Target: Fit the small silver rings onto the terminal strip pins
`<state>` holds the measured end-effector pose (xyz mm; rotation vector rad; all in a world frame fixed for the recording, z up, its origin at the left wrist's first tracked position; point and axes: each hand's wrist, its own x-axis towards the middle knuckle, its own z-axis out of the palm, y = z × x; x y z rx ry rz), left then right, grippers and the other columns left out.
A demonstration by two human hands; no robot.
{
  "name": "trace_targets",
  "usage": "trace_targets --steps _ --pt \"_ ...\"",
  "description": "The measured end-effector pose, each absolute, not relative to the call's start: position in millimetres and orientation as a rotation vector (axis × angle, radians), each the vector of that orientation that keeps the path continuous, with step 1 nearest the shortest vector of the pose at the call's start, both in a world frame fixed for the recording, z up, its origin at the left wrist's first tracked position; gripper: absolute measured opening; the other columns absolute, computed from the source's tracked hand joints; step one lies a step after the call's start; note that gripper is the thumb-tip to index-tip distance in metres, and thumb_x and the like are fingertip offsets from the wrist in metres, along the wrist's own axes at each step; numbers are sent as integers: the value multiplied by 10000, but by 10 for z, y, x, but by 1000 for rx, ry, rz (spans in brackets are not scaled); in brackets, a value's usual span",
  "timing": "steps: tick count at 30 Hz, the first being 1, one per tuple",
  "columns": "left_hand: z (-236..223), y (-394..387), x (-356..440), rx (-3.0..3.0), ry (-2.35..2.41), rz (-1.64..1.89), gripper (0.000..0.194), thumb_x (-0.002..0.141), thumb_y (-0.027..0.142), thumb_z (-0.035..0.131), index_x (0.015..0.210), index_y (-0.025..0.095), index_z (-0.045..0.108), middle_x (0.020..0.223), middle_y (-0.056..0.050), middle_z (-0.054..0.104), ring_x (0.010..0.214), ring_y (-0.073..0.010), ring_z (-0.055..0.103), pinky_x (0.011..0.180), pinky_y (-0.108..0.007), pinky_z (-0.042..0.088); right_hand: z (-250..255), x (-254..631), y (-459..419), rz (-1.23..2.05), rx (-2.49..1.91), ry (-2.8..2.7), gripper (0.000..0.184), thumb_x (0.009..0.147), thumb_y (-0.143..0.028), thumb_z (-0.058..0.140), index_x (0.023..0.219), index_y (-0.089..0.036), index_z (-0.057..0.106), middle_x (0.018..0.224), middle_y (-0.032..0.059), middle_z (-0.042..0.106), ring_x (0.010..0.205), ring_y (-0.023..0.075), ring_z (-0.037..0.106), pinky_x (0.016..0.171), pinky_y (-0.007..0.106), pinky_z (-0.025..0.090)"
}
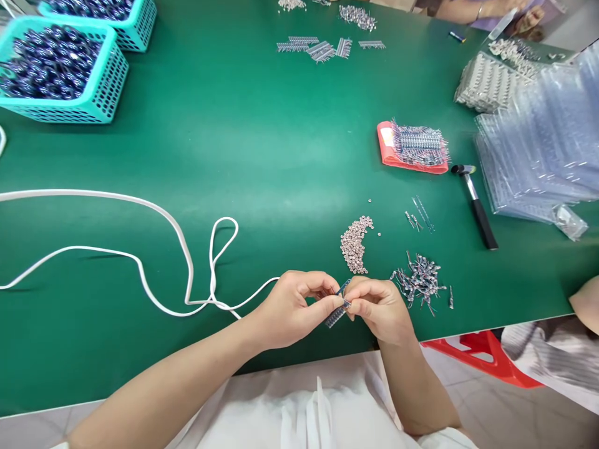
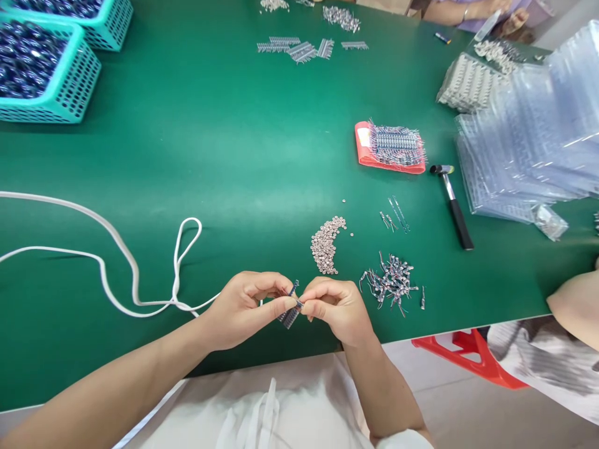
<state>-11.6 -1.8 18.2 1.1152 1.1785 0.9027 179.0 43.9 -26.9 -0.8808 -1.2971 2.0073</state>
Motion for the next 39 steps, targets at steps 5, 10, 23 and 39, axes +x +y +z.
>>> trace_targets --steps 5,10,23,39 --pt "162 -15 -88 1060 1212 914 126 841 233 610 748 149 617 646 -12 636 587 -128 582 573 -237 470 -260 1826 446 1959 -893 -1348 48 775 -272 765 801 -232 759 705 6 628 580 115 562 516 254 475" --pt "143 -8 -36 999 1241 940 97 831 243 632 796 152 628 713 -14 652 645 -133 619 624 -243 506 -194 1892 457 1765 -1004 -1509 83 826 -298 707 832 -217 724 749 17 617 689 143 570 610 275 477" --pt "35 -2 -39 1109 1211 857 119 849 245 638 815 156 709 801 -47 722 771 -176 660 733 -276 507 -193 1981 402 1703 -993 -1570 50 858 -265 663 857 -235 703 798 18 604 770 161 582 681 294 474" --pt "9 8 -38 1141 1285 649 160 855 297 609 794 165 675 758 -25 703 721 -166 628 666 -256 465 -52 2358 474 950 -1271 -2264 108 862 -155 541 824 -219 620 789 6 606 716 147 564 645 277 426"
